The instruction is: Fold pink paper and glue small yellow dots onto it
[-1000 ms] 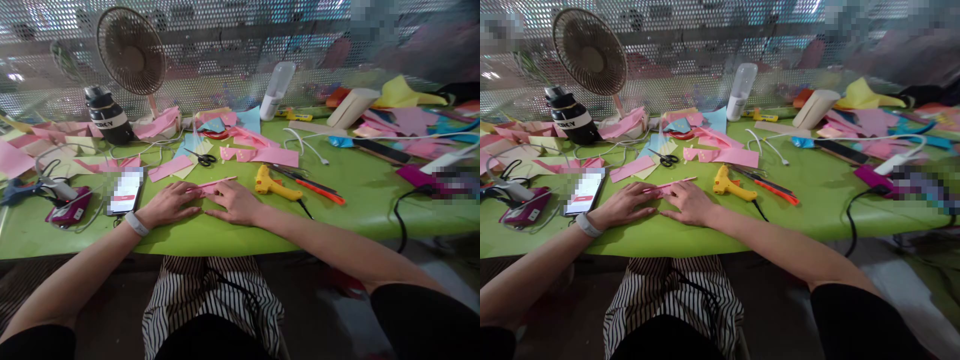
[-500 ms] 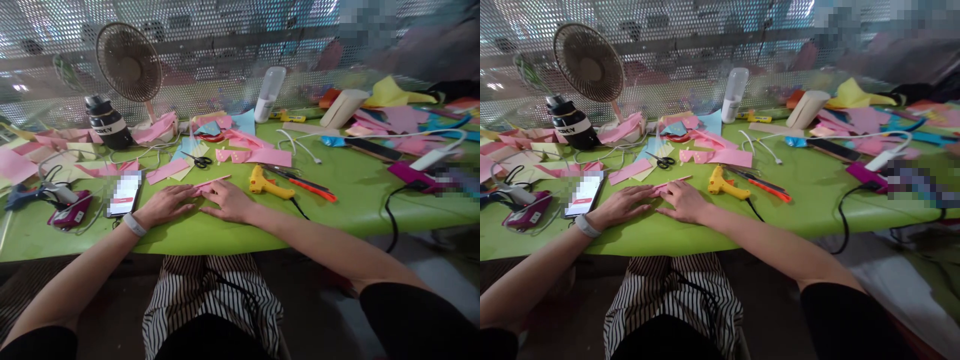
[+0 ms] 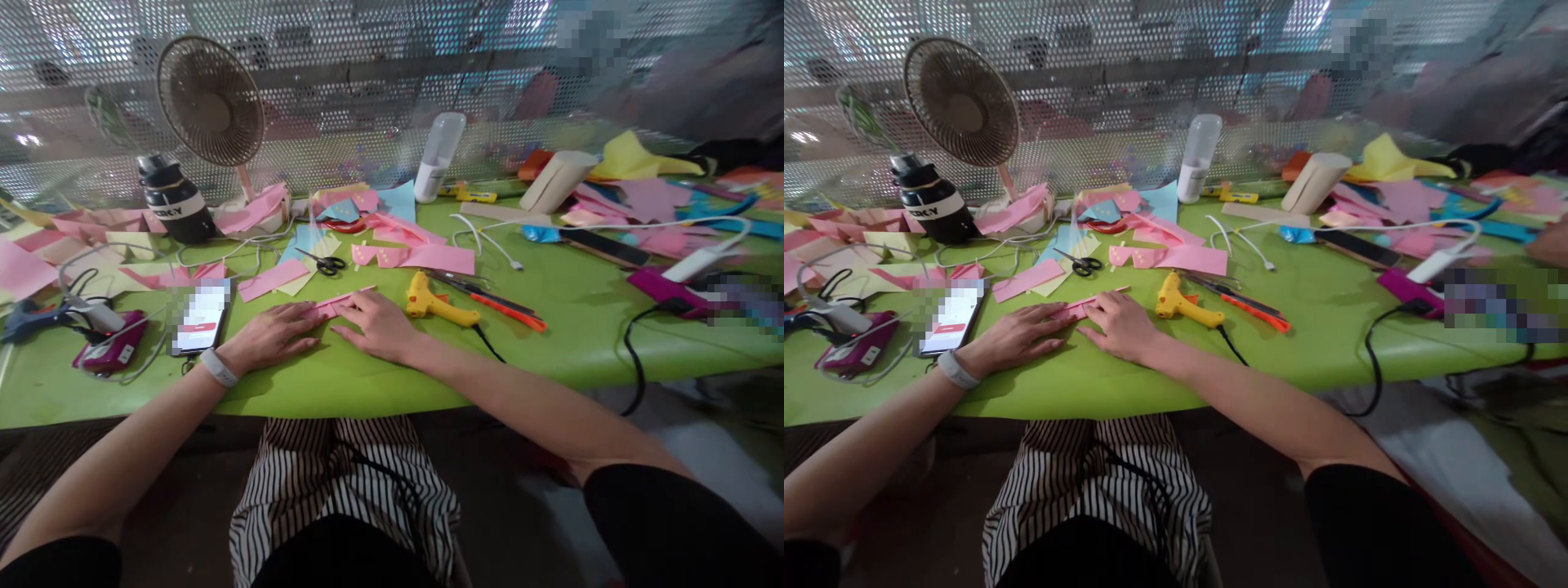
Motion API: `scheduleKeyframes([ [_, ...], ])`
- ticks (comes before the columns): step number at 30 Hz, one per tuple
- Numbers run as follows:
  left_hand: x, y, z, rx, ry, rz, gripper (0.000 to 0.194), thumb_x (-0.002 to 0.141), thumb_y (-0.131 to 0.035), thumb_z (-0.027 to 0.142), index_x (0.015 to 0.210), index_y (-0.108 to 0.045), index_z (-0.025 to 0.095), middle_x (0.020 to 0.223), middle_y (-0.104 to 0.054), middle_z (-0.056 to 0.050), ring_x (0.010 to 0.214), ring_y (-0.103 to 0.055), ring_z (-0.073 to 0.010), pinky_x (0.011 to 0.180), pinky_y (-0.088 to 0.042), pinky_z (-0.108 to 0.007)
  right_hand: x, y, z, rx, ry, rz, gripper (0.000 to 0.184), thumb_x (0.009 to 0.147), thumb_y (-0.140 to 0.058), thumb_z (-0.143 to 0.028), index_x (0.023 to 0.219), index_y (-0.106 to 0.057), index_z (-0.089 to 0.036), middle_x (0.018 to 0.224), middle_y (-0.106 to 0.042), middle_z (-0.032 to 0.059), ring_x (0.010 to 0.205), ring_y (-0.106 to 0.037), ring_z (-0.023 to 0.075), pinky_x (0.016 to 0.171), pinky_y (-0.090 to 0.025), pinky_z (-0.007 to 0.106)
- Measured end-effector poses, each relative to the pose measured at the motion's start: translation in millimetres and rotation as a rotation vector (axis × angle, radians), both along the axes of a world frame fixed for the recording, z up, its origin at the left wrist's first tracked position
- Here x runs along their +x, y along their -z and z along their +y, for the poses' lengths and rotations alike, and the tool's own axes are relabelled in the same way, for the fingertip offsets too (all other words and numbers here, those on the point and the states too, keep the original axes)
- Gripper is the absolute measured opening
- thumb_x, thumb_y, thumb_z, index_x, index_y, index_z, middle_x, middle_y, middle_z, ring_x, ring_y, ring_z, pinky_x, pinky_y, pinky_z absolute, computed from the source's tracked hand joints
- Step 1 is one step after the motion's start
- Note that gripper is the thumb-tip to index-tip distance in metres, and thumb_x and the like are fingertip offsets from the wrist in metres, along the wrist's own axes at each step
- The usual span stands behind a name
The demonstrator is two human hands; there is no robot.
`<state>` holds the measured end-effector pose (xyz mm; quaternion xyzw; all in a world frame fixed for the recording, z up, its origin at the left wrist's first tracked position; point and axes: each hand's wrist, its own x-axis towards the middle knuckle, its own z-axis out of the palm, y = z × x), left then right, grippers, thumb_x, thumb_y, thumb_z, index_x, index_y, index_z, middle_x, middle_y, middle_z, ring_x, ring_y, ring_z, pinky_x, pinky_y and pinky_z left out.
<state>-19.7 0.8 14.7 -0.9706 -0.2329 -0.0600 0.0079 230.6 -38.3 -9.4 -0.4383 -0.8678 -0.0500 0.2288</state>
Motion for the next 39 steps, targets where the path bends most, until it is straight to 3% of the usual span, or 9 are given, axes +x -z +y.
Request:
scheduleKeyframes([
  [3, 0, 0.9, 1, 0.0, -0.009, 0.012, 0.052, 0.102, -0.036, 0.051, 0.143, -0.049, 0.021, 0.147, -0.05, -0.014, 0.131, -0.052, -0.0285, 0.109, -0.044, -0.046, 6, 0.8, -1, 0.027, 0.05, -0.007, 0.04, 0.097, -0.053, -0.039, 0.12, -0.069, -0.01, 0.11, -0.066, 0.0161, 0.1, -0.056, 0.0285, 0.09, -0.047, 0.045],
  [8, -1, 2.5, 2, 0.01, -0.013, -0.002, 0.052, 0.102, -0.036, 0.053, 0.142, -0.05, 0.022, 0.147, -0.05, -0.014, 0.131, -0.052, -0.0276, 0.108, -0.044, -0.046, 9, 10.3, -1, -0.006, -0.013, -0.051, 0.054, 0.096, -0.05, -0.052, 0.124, -0.067, -0.009, 0.12, -0.066, 0.0175, 0.109, -0.055, 0.031, 0.093, -0.047, 0.048],
  [13, -1, 2.0, 0, 0.075, 0.019, -0.02, 0.055, 0.101, -0.036, 0.054, 0.142, -0.05, 0.019, 0.153, -0.043, -0.015, 0.141, -0.04, -0.0299, 0.114, -0.035, -0.049, 5, 10.3, -4, -0.018, -0.041, -0.057, 0.061, 0.097, -0.044, -0.057, 0.124, -0.067, -0.008, 0.128, -0.064, 0.0186, 0.112, -0.054, 0.0318, 0.096, -0.046, 0.049],
  [21, 3, 0.9, -1, -0.015, -0.003, 0.033, 0.063, 0.101, -0.031, 0.058, 0.148, -0.04, 0.018, 0.15, -0.048, -0.012, 0.135, -0.049, -0.025, 0.114, -0.037, -0.043, 7, 5.2, 2, -0.043, -0.024, 0.003, 0.048, 0.096, -0.052, -0.048, 0.125, -0.067, -0.012, 0.121, -0.068, 0.0151, 0.111, -0.057, 0.0298, 0.097, -0.044, 0.049],
  [27, 4, 2.1, -1, -0.027, -0.012, 0.074, 0.062, 0.101, -0.032, 0.059, 0.151, -0.035, 0.022, 0.155, -0.042, -0.01, 0.14, -0.043, -0.0257, 0.115, -0.035, -0.044, 7, 3.8, 3, -0.061, -0.013, -0.023, 0.046, 0.097, -0.053, -0.043, 0.126, -0.066, -0.01, 0.122, -0.067, 0.017, 0.112, -0.056, 0.0308, 0.099, -0.044, 0.049],
  [33, 1, 0.9, -2, -0.035, -0.038, 0.112, 0.062, 0.101, -0.033, 0.058, 0.15, -0.038, 0.021, 0.157, -0.038, -0.01, 0.142, -0.039, -0.0258, 0.117, -0.031, -0.044, 7, 4.6, 2, -0.095, -0.015, -0.026, 0.055, 0.096, -0.05, -0.05, 0.132, -0.062, -0.01, 0.128, -0.063, 0.0173, 0.117, -0.053, 0.0311, 0.1, -0.045, 0.049],
  [39, -5, -7.9, -4, -0.038, 0.012, 0.023, 0.059, 0.101, -0.038, 0.055, 0.148, -0.041, 0.02, 0.151, -0.047, -0.012, 0.137, -0.046, -0.0266, 0.114, -0.036, -0.044, 3, -1.0, -8, -0.155, -0.077, 0.033, 0.056, 0.096, -0.05, -0.053, 0.13, -0.064, -0.011, 0.13, -0.063, 0.0164, 0.12, -0.052, 0.0302, 0.105, -0.042, 0.049],
])
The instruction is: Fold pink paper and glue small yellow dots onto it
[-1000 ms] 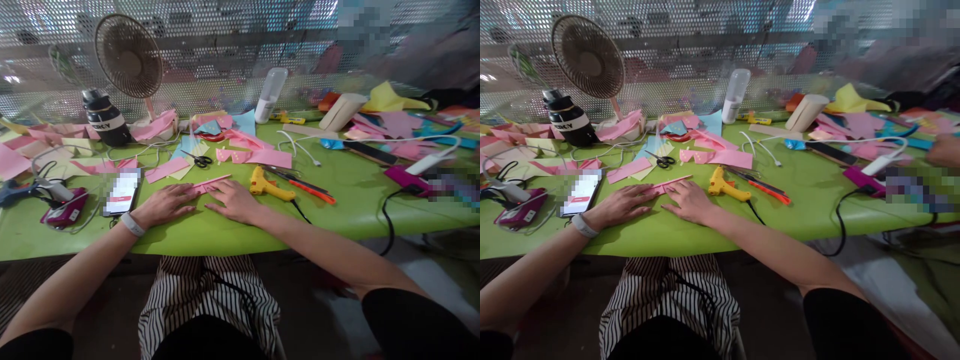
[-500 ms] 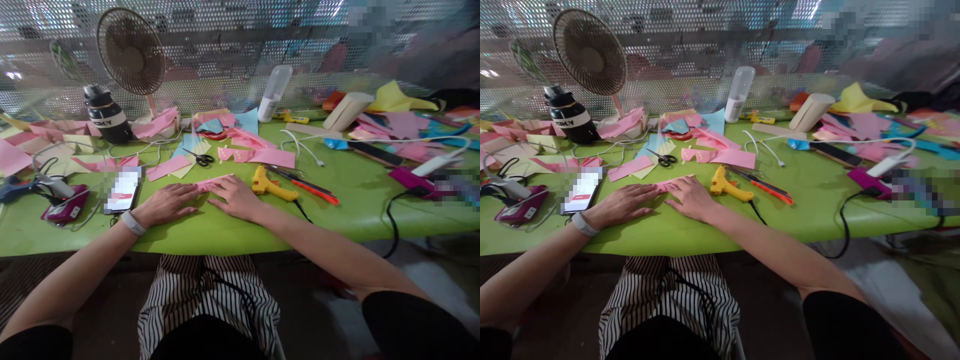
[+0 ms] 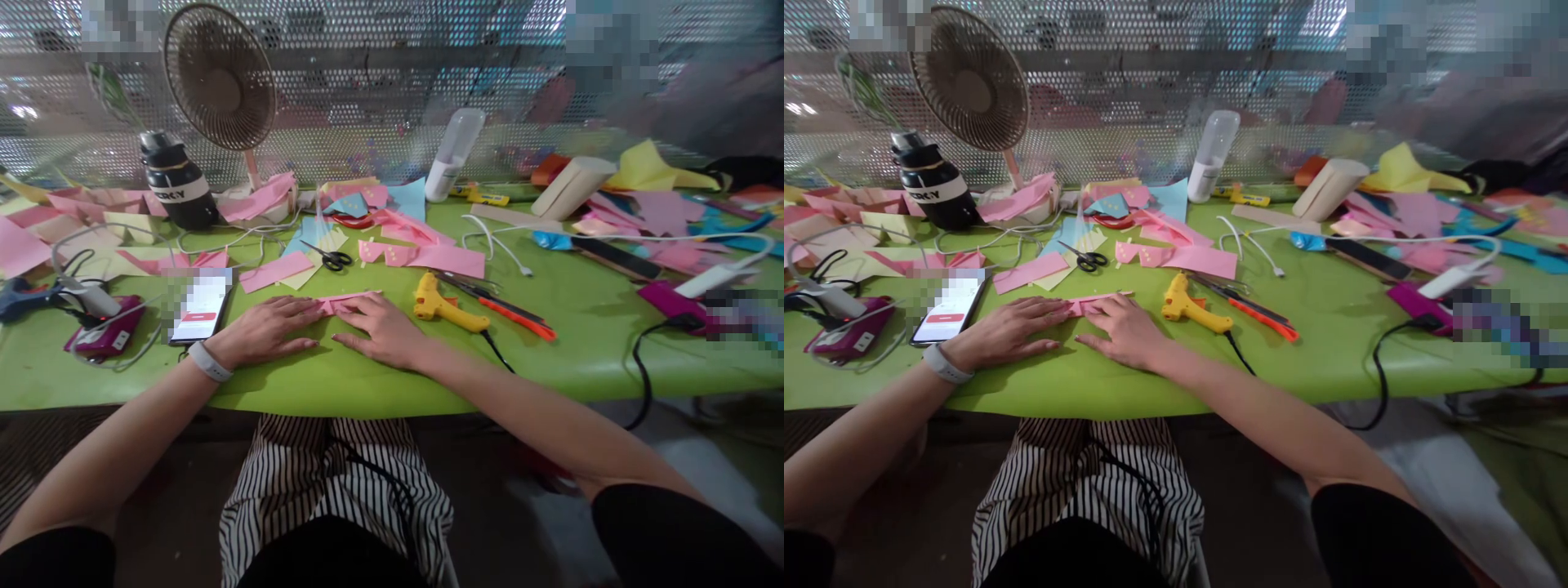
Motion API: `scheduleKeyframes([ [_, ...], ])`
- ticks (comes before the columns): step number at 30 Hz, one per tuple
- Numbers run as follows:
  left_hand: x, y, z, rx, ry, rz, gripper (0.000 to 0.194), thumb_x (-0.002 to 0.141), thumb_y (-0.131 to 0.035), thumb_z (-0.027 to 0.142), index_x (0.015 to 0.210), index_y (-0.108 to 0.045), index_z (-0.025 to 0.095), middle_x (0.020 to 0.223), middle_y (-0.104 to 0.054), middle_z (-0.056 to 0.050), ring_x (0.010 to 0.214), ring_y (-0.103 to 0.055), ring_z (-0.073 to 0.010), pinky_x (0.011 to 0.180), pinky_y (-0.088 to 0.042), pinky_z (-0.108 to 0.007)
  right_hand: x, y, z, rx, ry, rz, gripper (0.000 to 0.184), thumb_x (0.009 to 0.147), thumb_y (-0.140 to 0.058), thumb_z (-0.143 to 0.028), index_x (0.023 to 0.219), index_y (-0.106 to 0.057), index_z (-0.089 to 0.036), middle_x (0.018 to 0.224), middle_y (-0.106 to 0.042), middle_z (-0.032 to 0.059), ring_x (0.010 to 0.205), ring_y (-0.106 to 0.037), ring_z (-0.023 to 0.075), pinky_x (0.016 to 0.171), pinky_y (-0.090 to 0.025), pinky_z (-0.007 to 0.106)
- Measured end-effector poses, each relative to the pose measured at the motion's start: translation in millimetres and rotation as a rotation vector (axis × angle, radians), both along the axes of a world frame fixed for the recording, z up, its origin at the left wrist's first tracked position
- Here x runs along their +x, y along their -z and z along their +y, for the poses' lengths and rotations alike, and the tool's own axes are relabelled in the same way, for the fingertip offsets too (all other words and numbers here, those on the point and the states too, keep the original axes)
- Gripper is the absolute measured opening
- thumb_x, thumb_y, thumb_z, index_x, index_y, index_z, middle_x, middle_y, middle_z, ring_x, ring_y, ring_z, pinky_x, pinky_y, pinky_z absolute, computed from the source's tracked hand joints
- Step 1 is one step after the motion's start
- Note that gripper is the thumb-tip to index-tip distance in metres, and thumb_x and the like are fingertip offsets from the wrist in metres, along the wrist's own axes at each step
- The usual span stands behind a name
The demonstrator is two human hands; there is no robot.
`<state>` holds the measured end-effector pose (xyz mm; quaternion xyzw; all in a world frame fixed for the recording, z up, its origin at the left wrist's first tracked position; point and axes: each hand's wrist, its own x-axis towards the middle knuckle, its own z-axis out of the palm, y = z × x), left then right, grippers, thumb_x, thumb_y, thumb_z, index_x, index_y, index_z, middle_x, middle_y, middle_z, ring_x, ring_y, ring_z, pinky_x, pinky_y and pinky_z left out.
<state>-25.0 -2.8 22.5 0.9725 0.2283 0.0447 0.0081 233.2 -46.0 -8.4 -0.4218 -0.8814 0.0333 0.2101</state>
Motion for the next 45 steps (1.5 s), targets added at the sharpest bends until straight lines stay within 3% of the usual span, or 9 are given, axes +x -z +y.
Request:
scheduleKeyframes([
  [4, -1, -1.0, 2, 0.035, 0.073, -0.09, 0.052, 0.101, -0.041, 0.049, 0.142, -0.049, 0.019, 0.142, -0.056, -0.013, 0.131, -0.052, -0.0266, 0.111, -0.041, -0.046, -2, -3.6, -4, -0.066, -0.067, 0.107, 0.048, 0.096, -0.052, -0.048, 0.127, -0.066, -0.014, 0.13, -0.064, 0.014, 0.12, -0.055, 0.0272, 0.107, -0.042, 0.049],
  [8, 1, 1.0, 1, 0.056, 0.065, -0.111, 0.044, 0.101, -0.043, 0.047, 0.137, -0.055, 0.024, 0.133, -0.063, -0.01, 0.12, -0.058, -0.025, 0.102, -0.047, -0.045, -2, -2.0, -2, -0.089, -0.11, 0.158, 0.04, 0.097, -0.054, -0.043, 0.127, -0.067, -0.02, 0.129, -0.065, 0.0113, 0.115, -0.059, 0.0253, 0.106, -0.043, 0.049],
  [18, 2, 1.8, 0, 0.097, 0.035, -0.09, 0.044, 0.101, -0.043, 0.048, 0.138, -0.054, 0.026, 0.132, -0.061, -0.01, 0.114, -0.057, -0.0251, 0.097, -0.046, -0.042, 0, 1.2, 2, -0.054, -0.118, 0.11, 0.035, 0.096, -0.057, -0.032, 0.123, -0.068, -0.014, 0.121, -0.067, 0.0139, 0.111, -0.059, 0.0257, 0.101, -0.046, 0.045],
  [23, 1, 3.6, 1, 0.113, 0.021, -0.058, 0.047, 0.101, -0.042, 0.051, 0.138, -0.054, 0.025, 0.132, -0.06, -0.009, 0.115, -0.056, -0.0257, 0.099, -0.045, -0.042, 1, 1.3, 2, -0.054, -0.118, 0.1, 0.032, 0.096, -0.057, -0.029, 0.123, -0.068, -0.018, 0.122, -0.067, 0.0115, 0.111, -0.059, 0.0252, 0.101, -0.047, 0.045],
  [36, 3, 3.7, -1, 0.065, -0.035, -0.017, 0.051, 0.1, -0.039, 0.055, 0.14, -0.051, 0.025, 0.139, -0.057, -0.009, 0.119, -0.056, -0.0269, 0.1, -0.045, -0.044, 1, 4.3, 5, 0.004, -0.158, 0.11, 0.034, 0.098, -0.053, -0.032, 0.126, -0.067, -0.019, 0.122, -0.067, 0.0128, 0.109, -0.059, 0.0251, 0.1, -0.046, 0.045],
  [45, 3, 6.0, -1, 0.046, -0.045, -0.017, 0.051, 0.099, -0.042, 0.055, 0.139, -0.052, 0.024, 0.141, -0.055, -0.01, 0.123, -0.054, -0.0277, 0.102, -0.044, -0.045, -4, 6.9, 5, 0.048, -0.124, -0.028, 0.052, 0.097, -0.045, -0.053, 0.13, -0.064, -0.018, 0.121, -0.06, 0.0175, 0.107, -0.053, 0.0299, 0.095, -0.046, 0.05],
])
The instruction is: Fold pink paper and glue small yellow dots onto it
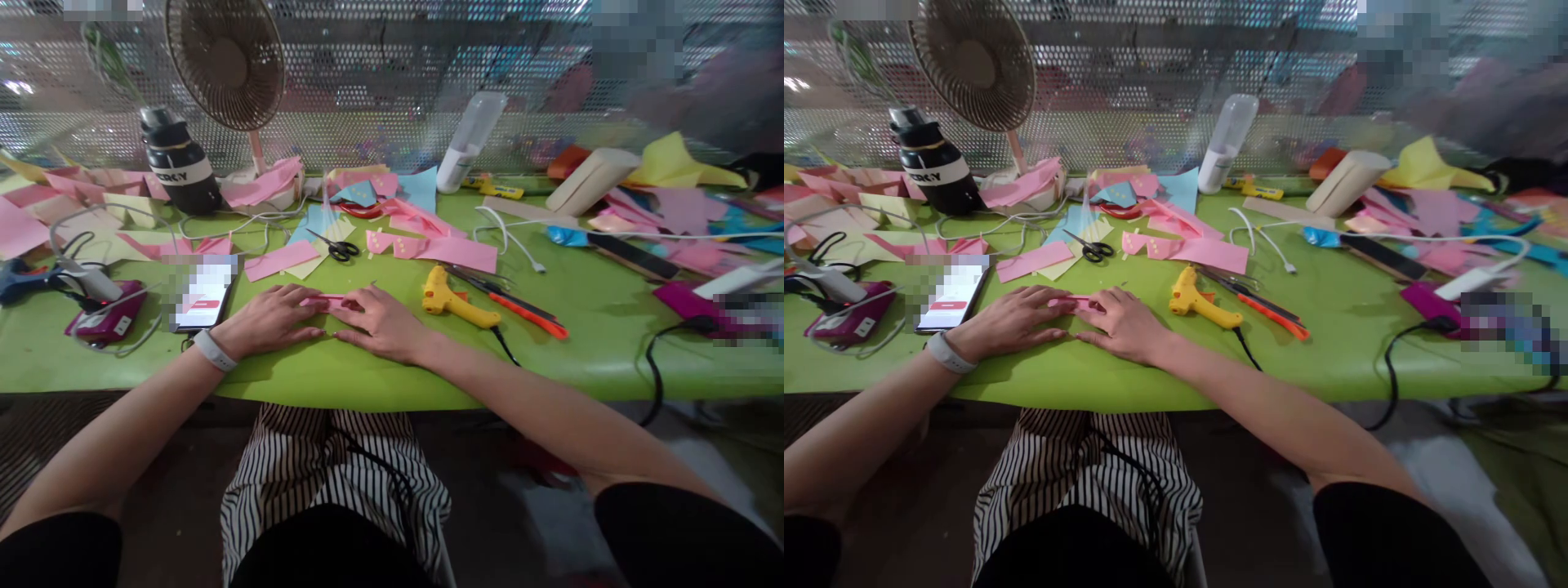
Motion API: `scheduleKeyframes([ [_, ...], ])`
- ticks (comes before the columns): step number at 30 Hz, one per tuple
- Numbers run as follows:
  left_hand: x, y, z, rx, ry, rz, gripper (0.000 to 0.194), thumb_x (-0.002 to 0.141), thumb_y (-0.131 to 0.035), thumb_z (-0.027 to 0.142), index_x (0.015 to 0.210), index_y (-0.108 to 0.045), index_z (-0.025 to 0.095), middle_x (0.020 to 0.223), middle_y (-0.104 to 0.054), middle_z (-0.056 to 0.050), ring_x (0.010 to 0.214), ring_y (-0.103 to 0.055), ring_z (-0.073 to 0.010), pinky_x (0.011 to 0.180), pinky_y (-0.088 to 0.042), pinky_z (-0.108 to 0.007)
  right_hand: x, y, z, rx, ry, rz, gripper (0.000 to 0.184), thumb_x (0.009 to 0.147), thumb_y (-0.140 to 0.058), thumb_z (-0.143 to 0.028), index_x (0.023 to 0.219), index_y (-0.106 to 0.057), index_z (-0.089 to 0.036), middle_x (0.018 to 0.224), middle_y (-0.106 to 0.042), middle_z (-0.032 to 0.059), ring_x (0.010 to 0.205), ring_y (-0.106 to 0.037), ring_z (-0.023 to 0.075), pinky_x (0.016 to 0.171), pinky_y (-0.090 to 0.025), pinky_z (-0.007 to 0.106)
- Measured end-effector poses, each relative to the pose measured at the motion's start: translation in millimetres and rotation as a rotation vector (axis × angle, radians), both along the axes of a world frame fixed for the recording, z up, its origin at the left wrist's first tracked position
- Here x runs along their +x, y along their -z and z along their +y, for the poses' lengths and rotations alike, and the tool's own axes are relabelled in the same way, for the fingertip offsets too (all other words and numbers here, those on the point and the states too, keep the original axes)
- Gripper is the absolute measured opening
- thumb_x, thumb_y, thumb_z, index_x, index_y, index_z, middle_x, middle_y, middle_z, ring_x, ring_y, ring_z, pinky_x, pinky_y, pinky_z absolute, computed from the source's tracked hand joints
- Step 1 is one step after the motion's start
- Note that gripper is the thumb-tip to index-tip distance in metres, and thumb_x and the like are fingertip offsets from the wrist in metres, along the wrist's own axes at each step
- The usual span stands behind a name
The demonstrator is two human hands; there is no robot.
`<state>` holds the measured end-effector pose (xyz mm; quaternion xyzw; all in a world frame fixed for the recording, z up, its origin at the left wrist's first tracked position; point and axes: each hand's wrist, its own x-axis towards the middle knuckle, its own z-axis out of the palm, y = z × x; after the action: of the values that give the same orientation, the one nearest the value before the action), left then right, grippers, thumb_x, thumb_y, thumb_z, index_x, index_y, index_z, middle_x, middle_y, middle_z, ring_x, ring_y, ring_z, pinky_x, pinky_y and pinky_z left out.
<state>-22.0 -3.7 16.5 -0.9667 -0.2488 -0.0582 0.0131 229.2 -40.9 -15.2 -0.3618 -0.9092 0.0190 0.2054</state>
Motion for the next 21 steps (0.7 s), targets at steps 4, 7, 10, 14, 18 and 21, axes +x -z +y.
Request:
scheduleKeyframes([
  [4, -1, -0.6, -1, 0.005, -0.006, -0.002, 0.05, 0.099, -0.045, 0.053, 0.138, -0.053, 0.023, 0.14, -0.056, -0.011, 0.122, -0.055, -0.0279, 0.102, -0.045, -0.045, -1, 1.9, -1, 0.004, 0.019, -0.013, 0.051, 0.098, -0.044, -0.053, 0.129, -0.064, -0.019, 0.123, -0.059, 0.017, 0.109, -0.052, 0.0306, 0.096, -0.045, 0.051],
  [7, -2, -4.2, -1, 0.024, 0.025, -0.034, 0.049, 0.1, -0.044, 0.051, 0.138, -0.053, 0.022, 0.137, -0.058, -0.012, 0.122, -0.056, -0.028, 0.102, -0.045, -0.045, -1, 2.1, -2, 0.0, 0.026, -0.013, 0.051, 0.098, -0.042, -0.053, 0.131, -0.063, -0.019, 0.123, -0.059, 0.0167, 0.11, -0.052, 0.0307, 0.095, -0.046, 0.051],
  [10, -4, -8.5, -3, 0.056, 0.077, -0.05, 0.048, 0.1, -0.044, 0.05, 0.139, -0.053, 0.023, 0.137, -0.059, -0.012, 0.125, -0.054, -0.0289, 0.105, -0.043, -0.046, -1, 1.9, -2, 0.0, 0.036, -0.026, 0.053, 0.098, -0.041, -0.054, 0.134, -0.06, -0.02, 0.121, -0.059, 0.0159, 0.109, -0.052, 0.03, 0.094, -0.047, 0.05],
  [14, -3, -10.2, -5, 0.05, 0.098, 0.006, 0.056, 0.098, -0.044, 0.056, 0.142, -0.05, 0.021, 0.14, -0.057, -0.013, 0.127, -0.053, -0.0294, 0.107, -0.041, -0.046, -1, 1.3, -2, 0.003, 0.044, -0.014, 0.053, 0.098, -0.042, -0.054, 0.13, -0.063, -0.018, 0.122, -0.058, 0.0161, 0.108, -0.051, 0.0297, 0.095, -0.046, 0.05],
  [18, -2, -9.3, -5, 0.016, 0.088, 0.024, 0.058, 0.098, -0.042, 0.057, 0.142, -0.049, 0.02, 0.141, -0.056, -0.013, 0.127, -0.053, -0.0287, 0.106, -0.041, -0.045, 0, 0.0, -3, -0.016, 0.035, 0.001, 0.05, 0.098, -0.045, -0.049, 0.129, -0.064, -0.015, 0.121, -0.06, 0.0171, 0.108, -0.052, 0.0305, 0.094, -0.047, 0.05],
  [21, -2, -10.7, -6, 0.005, 0.084, 0.032, 0.058, 0.099, -0.043, 0.055, 0.142, -0.049, 0.016, 0.14, -0.056, -0.015, 0.127, -0.053, -0.0295, 0.106, -0.042, -0.045, 2, -1.1, -4, -0.016, 0.02, 0.007, 0.049, 0.099, -0.045, -0.045, 0.126, -0.065, -0.009, 0.12, -0.062, 0.0179, 0.106, -0.052, 0.0298, 0.096, -0.047, 0.049],
])
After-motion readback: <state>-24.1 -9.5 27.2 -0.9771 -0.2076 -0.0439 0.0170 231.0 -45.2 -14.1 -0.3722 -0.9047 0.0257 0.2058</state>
